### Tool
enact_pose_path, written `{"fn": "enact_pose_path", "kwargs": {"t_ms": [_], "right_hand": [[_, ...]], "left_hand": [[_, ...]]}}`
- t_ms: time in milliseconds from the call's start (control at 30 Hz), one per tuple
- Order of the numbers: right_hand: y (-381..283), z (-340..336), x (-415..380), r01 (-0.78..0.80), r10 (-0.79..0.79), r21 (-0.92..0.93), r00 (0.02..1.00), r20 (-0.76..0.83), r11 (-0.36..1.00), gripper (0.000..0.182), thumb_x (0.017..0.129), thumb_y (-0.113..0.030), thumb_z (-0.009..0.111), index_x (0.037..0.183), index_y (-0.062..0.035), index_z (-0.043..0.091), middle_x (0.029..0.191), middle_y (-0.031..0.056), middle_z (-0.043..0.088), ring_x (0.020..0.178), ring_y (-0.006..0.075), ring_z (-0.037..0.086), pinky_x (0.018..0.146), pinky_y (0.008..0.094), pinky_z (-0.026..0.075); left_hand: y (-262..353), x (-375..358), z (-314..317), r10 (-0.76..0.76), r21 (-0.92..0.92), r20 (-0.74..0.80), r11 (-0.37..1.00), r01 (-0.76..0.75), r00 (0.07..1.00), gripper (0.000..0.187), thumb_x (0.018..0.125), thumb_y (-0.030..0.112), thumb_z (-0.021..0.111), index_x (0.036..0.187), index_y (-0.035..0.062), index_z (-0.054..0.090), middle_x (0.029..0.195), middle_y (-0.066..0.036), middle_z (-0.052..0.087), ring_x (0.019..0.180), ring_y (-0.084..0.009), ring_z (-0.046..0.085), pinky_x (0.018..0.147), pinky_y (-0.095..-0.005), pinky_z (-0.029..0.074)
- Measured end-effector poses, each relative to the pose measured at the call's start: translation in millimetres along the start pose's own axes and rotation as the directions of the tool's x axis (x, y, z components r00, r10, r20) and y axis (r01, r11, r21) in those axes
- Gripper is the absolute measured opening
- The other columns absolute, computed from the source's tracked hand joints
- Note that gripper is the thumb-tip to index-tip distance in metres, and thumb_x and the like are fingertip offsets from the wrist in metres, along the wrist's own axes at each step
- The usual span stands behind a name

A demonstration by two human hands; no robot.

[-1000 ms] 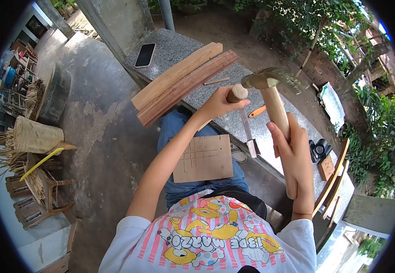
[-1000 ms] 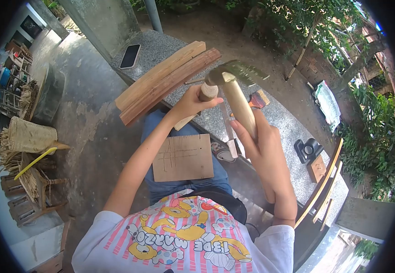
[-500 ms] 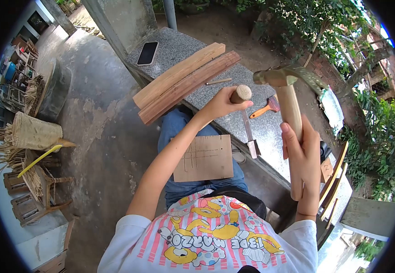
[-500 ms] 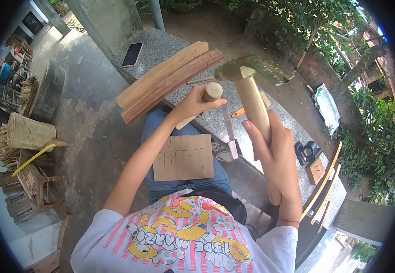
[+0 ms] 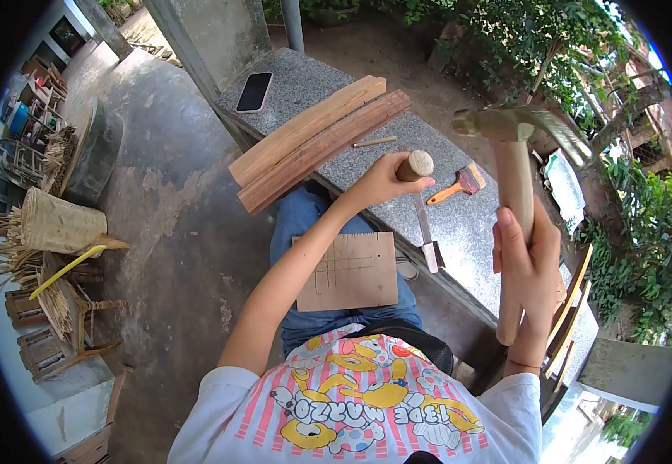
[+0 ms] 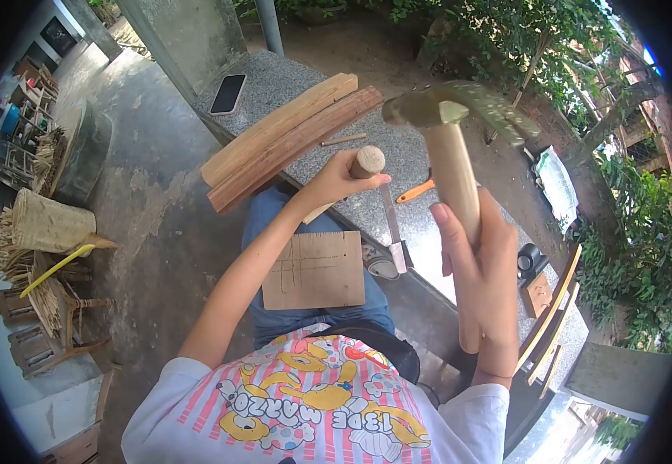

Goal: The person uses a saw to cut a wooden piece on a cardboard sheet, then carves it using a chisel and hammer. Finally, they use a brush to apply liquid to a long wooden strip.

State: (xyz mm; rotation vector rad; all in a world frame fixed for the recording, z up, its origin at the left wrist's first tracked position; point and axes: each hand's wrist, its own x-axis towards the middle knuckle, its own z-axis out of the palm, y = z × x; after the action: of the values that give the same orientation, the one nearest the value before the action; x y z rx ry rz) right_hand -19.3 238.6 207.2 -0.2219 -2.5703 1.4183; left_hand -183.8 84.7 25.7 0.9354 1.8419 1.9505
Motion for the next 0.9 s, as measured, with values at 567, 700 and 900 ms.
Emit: {"fn": "enact_pose_path", "kwargs": {"t_ms": [567, 700, 900], "right_hand": [[-0.4, -2.9, -0.6, 0.179, -0.163, 0.118, 0.978, -0.128, 0.977, 0.025, 0.099, -0.023, 0.057, 0.101, 0.0019, 0.055, 0.06, -0.0003, 0.054, 0.049, 0.0069, 0.051, 0.045, 0.0218, 0.04], [30.4, 28.7, 4.3, 0.058, -0.058, 0.011, 0.998, 0.003, 0.998, 0.026, 0.102, -0.025, 0.053, 0.094, 0.0001, 0.052, 0.064, 0.0006, 0.052, 0.047, 0.0066, 0.049, 0.043, 0.0227, 0.04], [9.6, 7.3, 8.6, 0.003, 0.012, -0.161, 0.996, 0.09, 0.987, 0.032, 0.095, -0.028, 0.065, 0.09, 0.0025, 0.058, 0.054, 0.0046, 0.051, 0.046, 0.0105, 0.051, 0.043, 0.0281, 0.037]], "left_hand": [[-0.4, -0.5, -2.7, -0.028, -0.039, -0.033, 0.999, 0.026, 0.999, 0.027, 0.084, 0.027, 0.078, 0.093, 0.0043, 0.067, 0.084, 0.002, 0.064, 0.081, -0.0064, 0.056, 0.073, -0.0256, 0.046], [5.2, -3.1, -7.3, -0.067, -0.125, -0.034, 0.99, 0.062, 0.997, 0.024, 0.084, 0.024, 0.078, 0.094, 0.0054, 0.067, 0.084, 0.002, 0.064, 0.081, -0.0061, 0.056, 0.073, -0.0256, 0.046], [1.3, -0.9, -13.9, 0.004, -0.085, -0.042, 0.996, -0.007, 0.999, 0.023, 0.083, 0.023, 0.079, 0.094, 0.0059, 0.066, 0.084, 0.003, 0.063, 0.081, -0.0062, 0.056, 0.073, -0.0255, 0.046]]}}
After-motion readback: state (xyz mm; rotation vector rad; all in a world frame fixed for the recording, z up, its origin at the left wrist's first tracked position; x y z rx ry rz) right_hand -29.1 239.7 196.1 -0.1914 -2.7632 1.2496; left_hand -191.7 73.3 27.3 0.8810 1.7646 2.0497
